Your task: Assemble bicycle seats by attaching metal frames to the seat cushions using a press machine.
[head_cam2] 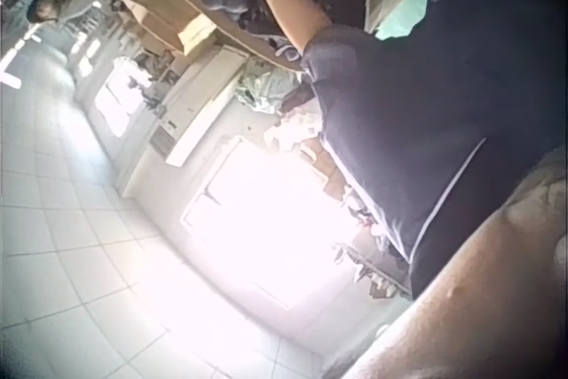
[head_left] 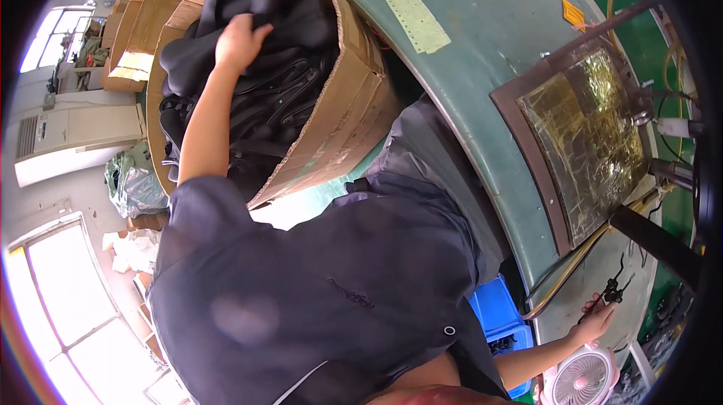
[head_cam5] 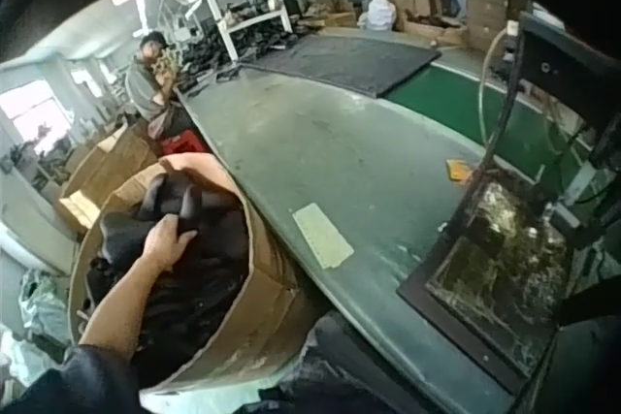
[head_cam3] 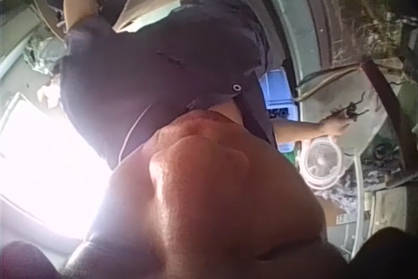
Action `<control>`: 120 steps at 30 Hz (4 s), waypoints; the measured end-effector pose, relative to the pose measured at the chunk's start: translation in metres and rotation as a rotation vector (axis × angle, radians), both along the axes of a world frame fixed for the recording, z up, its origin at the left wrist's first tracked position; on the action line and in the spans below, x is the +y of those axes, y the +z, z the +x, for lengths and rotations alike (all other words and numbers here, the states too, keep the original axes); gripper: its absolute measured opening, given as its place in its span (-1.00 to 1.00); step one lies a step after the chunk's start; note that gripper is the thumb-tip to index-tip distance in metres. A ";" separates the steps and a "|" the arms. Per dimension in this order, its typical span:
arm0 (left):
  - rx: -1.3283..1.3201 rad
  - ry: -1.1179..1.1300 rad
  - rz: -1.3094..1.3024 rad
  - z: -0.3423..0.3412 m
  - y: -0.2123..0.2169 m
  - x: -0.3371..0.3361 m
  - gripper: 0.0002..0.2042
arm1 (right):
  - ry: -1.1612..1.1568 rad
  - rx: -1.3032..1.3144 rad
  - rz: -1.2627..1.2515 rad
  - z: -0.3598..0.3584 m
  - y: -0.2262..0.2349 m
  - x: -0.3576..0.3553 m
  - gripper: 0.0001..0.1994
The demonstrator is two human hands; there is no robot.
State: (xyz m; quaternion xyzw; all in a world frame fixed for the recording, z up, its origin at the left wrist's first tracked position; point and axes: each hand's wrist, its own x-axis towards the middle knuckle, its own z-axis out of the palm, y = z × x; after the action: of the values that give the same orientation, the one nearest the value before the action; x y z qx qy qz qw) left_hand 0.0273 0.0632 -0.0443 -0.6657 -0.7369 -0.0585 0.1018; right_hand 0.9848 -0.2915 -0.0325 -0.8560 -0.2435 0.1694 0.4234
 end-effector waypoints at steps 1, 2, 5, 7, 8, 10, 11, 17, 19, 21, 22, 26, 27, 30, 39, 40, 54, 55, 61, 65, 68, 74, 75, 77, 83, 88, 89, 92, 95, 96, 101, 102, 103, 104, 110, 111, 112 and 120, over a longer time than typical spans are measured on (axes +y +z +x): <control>-0.122 0.179 0.054 0.005 0.020 -0.002 -0.43 | -0.030 0.114 0.044 -0.006 0.000 -0.005 -0.53; -0.457 0.344 0.073 0.022 0.051 -0.007 -0.42 | -0.062 0.224 0.091 -0.007 0.000 -0.010 -0.58; -1.845 0.111 0.415 0.029 0.088 -0.011 -0.50 | -0.024 0.116 -0.088 0.005 -0.013 -0.024 -0.58; -1.959 0.044 0.412 0.056 0.116 -0.014 -0.51 | -0.116 -0.068 -0.253 0.011 -0.014 -0.025 -0.58; -2.069 -0.022 0.408 0.075 0.134 -0.017 -0.51 | 0.051 -0.469 -0.278 0.037 -0.027 -0.035 -0.54; -2.348 -0.287 0.112 0.095 0.138 -0.015 -0.50 | 0.180 -0.520 -0.335 0.015 -0.012 -0.018 -0.37; -2.584 -0.557 -0.240 0.112 0.141 -0.010 -0.49 | 0.207 -0.546 -0.353 0.013 -0.012 -0.010 -0.36; -2.531 -0.960 -0.483 0.246 0.121 0.008 -0.55 | 0.041 -0.550 -0.261 -0.008 -0.030 0.018 -0.20; -2.081 -1.089 -0.381 0.309 0.136 -0.007 -0.57 | -0.004 -0.551 -0.188 -0.014 -0.039 0.019 -0.30; -1.090 -1.154 -0.100 0.362 0.158 -0.039 -0.63 | -0.079 -0.491 -0.136 -0.027 -0.037 0.020 -0.34; -0.697 -1.281 0.062 0.395 0.159 -0.049 -0.69 | -0.104 -0.443 -0.090 -0.043 -0.027 0.025 -0.37; -0.066 -1.461 0.225 0.507 0.101 -0.100 -0.76 | -0.253 -0.360 0.262 -0.090 0.008 0.007 -0.50; -0.082 -1.483 0.223 0.521 0.081 -0.107 -0.78 | -0.252 -0.315 0.318 -0.101 0.020 0.007 -0.52; -0.241 -1.469 0.086 0.527 0.074 -0.098 -0.59 | -0.055 -0.347 0.423 -0.136 0.038 0.003 -0.50; -0.756 -1.565 0.002 0.528 0.022 -0.022 -0.53 | 0.615 -0.555 0.530 -0.244 0.041 0.073 -0.33; -0.794 -1.452 0.059 0.524 0.016 -0.033 -0.55 | 0.618 -0.537 0.485 -0.254 0.041 0.077 -0.34; -1.467 -1.030 -0.116 0.508 -0.028 -0.050 -0.67 | 0.808 -0.577 0.308 -0.274 0.033 0.117 -0.33; -1.481 -1.017 -0.127 0.510 -0.027 -0.052 -0.70 | 0.811 -0.579 0.305 -0.273 0.035 0.121 -0.33; -1.456 -0.997 -0.124 0.510 -0.030 -0.051 -0.72 | 0.903 -0.610 0.327 -0.270 0.036 0.134 -0.38; -1.306 -1.070 -0.155 0.504 -0.030 -0.048 -0.69 | 0.947 -0.553 0.305 -0.267 0.041 0.136 -0.32; -1.328 -1.070 -0.088 0.510 -0.030 -0.050 -0.74 | 0.974 -0.559 0.309 -0.264 0.042 0.139 -0.31; -1.225 -1.085 -0.023 0.515 -0.020 -0.048 -0.80 | 1.062 -0.540 0.324 -0.246 0.039 0.163 -0.34; -1.178 -1.085 -0.042 0.516 -0.017 -0.046 -0.80 | 1.050 -0.557 0.329 -0.245 0.040 0.162 -0.34; -1.143 -1.146 -0.088 0.505 -0.021 -0.048 -0.81 | 1.099 -0.491 0.361 -0.243 0.037 0.159 -0.36; -0.770 -1.619 0.228 0.511 0.025 -0.037 -0.51 | 1.257 -0.739 0.519 -0.208 0.082 0.180 -0.39; -0.753 -1.172 0.348 0.537 0.022 -0.060 -0.72 | 0.506 -0.519 0.233 -0.225 0.064 0.172 -0.21; -0.683 -1.092 0.318 0.540 0.022 -0.064 -0.76 | 0.481 -0.484 0.214 -0.236 0.044 0.177 -0.35; -0.733 -1.156 0.284 0.553 0.024 -0.056 -0.82 | 0.346 -0.507 0.146 -0.262 0.024 0.191 -0.45; -0.819 -1.217 0.316 0.570 0.018 -0.036 -0.78 | 0.219 -0.756 0.395 -0.250 0.011 0.215 -0.70; -0.838 -1.202 0.344 0.577 0.015 -0.029 -0.79 | 0.203 -0.798 0.426 -0.243 0.009 0.225 -0.74; -0.867 -1.194 0.431 0.594 0.010 -0.006 -0.81 | 0.137 -0.856 0.515 -0.231 0.005 0.252 -0.79; -0.869 -1.203 0.458 0.594 0.008 -0.006 -0.83 | 0.155 -0.840 0.492 -0.230 0.003 0.249 -0.70; -0.872 -1.202 0.464 0.594 0.007 -0.006 -0.83 | 0.156 -0.845 0.495 -0.228 0.001 0.250 -0.70; -0.861 -1.188 0.440 0.591 0.007 -0.009 -0.85 | 0.149 -0.822 0.507 -0.229 0.000 0.248 -0.60; -1.063 -1.173 0.394 0.585 0.012 -0.015 -0.64 | 0.161 -0.730 0.468 -0.234 0.004 0.240 -0.23; -1.246 -1.149 0.280 0.583 0.014 -0.015 -0.58 | 0.177 -0.671 0.472 -0.236 0.010 0.237 -0.19; -1.314 -1.070 0.243 0.584 0.015 -0.018 -0.55 | 0.211 -0.562 0.422 -0.238 0.017 0.233 -0.17; -1.176 -0.933 -0.391 0.553 0.050 -0.007 -0.50 | 0.515 -0.289 0.575 -0.206 0.051 0.153 -0.28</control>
State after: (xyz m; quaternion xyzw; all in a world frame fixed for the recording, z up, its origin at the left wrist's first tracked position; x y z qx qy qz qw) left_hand 0.5805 0.0566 0.0056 -0.7724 -0.3103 -0.3079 -0.4609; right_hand 0.7788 -0.1388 0.0181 -0.6287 -0.5442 0.0727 0.5506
